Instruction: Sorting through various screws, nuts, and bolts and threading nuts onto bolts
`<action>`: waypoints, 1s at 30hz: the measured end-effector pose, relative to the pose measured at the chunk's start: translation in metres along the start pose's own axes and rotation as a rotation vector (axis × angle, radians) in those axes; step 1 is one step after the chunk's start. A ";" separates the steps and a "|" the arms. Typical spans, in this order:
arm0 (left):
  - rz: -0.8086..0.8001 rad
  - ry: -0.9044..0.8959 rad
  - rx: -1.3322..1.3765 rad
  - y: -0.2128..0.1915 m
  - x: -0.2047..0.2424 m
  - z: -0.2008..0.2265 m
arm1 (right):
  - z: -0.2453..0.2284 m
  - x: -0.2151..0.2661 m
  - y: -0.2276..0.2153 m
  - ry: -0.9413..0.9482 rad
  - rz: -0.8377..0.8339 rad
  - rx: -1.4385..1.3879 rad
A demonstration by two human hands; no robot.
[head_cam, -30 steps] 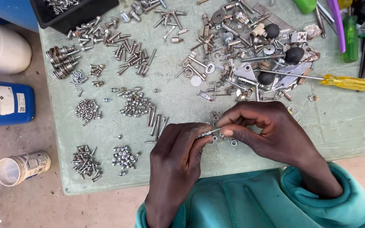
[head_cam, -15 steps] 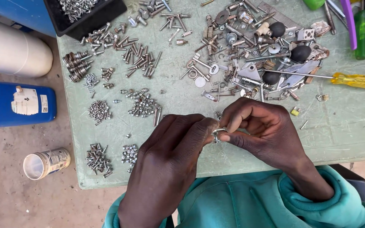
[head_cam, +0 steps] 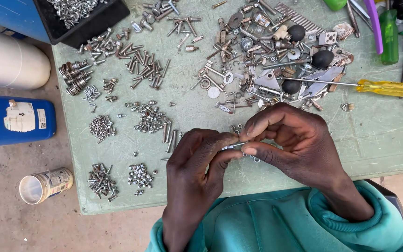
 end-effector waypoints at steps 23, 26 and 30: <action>-0.076 -0.096 0.071 0.019 0.009 -0.019 | -0.009 -0.023 -0.001 0.192 -0.321 0.546; -0.060 -0.110 0.060 0.017 0.010 -0.020 | -0.016 -0.026 0.007 0.072 -0.376 0.530; -0.073 -0.120 0.082 0.018 0.011 -0.023 | -0.025 -0.031 0.015 -0.057 -0.456 0.499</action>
Point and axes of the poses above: each hand's wrist, its own x-axis away from the middle knuckle, its own y-axis out of the palm, z = x × y, the point moved 6 cm from there along -x, towards the middle knuckle, and after that the axes turned 12 degrees about -y, right-handed, at the moved point
